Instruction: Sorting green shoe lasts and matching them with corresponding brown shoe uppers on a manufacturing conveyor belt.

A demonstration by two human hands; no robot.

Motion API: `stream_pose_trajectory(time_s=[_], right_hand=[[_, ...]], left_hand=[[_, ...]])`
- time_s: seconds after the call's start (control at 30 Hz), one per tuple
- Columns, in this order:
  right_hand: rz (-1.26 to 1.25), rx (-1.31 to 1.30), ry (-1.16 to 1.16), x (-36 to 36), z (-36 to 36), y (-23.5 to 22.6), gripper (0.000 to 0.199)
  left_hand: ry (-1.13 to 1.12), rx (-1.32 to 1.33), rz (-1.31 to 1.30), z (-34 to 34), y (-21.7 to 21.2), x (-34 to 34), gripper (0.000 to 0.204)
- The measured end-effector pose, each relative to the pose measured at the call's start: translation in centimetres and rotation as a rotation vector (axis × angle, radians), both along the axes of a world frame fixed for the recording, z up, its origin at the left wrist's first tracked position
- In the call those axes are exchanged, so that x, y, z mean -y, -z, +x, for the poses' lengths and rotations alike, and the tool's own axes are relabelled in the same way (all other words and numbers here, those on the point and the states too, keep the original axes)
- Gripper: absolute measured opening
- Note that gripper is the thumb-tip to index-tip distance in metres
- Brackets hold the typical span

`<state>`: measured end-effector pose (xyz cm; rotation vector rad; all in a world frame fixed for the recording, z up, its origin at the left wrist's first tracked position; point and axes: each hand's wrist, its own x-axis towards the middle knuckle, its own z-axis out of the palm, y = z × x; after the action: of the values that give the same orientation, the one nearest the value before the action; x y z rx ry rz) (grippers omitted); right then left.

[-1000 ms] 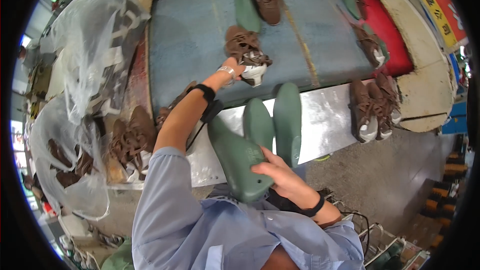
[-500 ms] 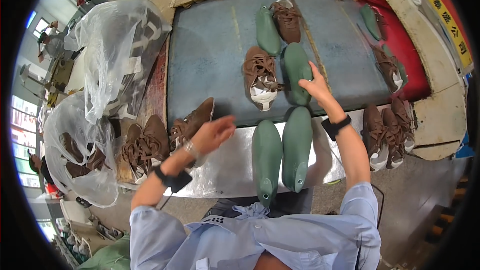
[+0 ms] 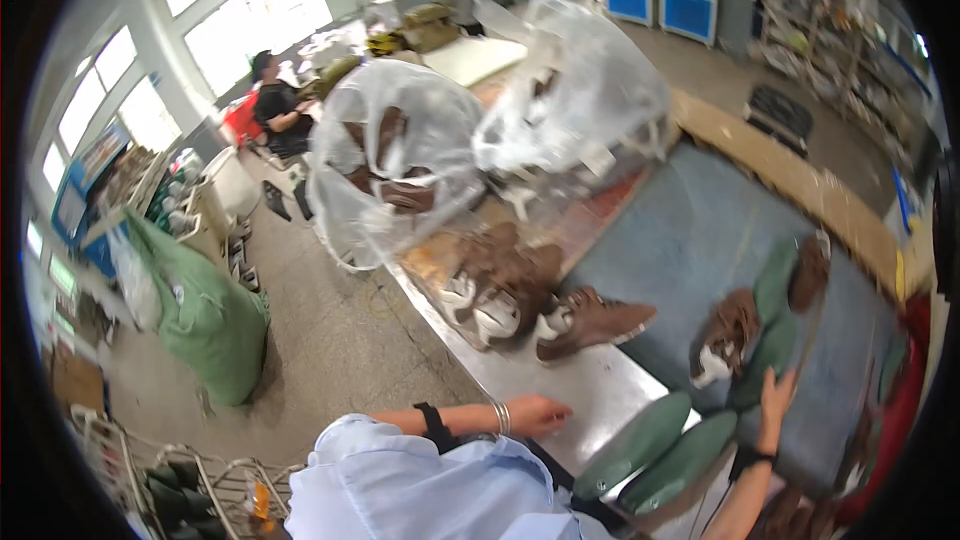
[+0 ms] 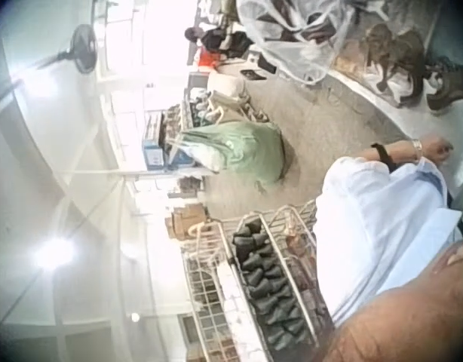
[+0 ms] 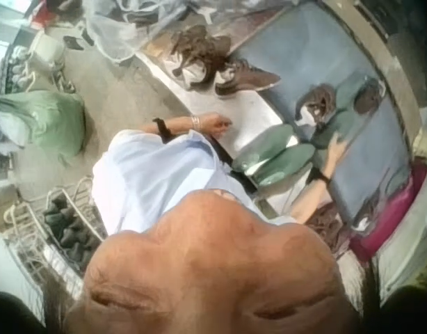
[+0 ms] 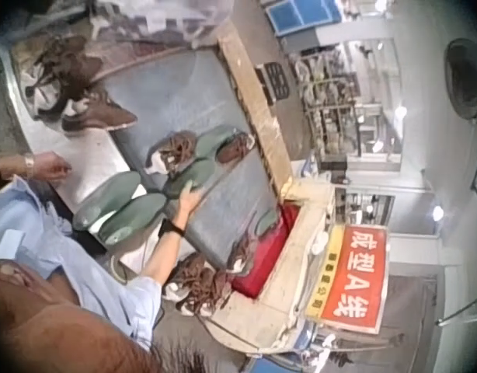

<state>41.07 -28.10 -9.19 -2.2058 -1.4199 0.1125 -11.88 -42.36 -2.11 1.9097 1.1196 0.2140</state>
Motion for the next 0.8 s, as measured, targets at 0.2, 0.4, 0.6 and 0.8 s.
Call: stream_pose_trajectory(time_s=[0.2,0.4,0.6,0.8], right_hand=[[0.416,-0.261,-0.043,11.9,-1.2,-1.7,0.038],[0.277,-0.084,0.030,25.1,-8.5,1.5,0.028],[0.188,0.254,0.130,27.5,-15.5,3.6,0.040],[0.251,0.219,0.141,27.9,-17.0,1.9,0.036]], left_hand=[[-0.135,-0.034,0.056,-2.5,2.7,3.8,0.036],[-0.069,0.354,0.524,-2.7,10.5,1.7,0.029],[-0.563,0.450,-0.504,-2.4,5.6,0.1,0.029],[-0.477,0.456,-0.360,-2.5,6.3,0.8,0.026]])
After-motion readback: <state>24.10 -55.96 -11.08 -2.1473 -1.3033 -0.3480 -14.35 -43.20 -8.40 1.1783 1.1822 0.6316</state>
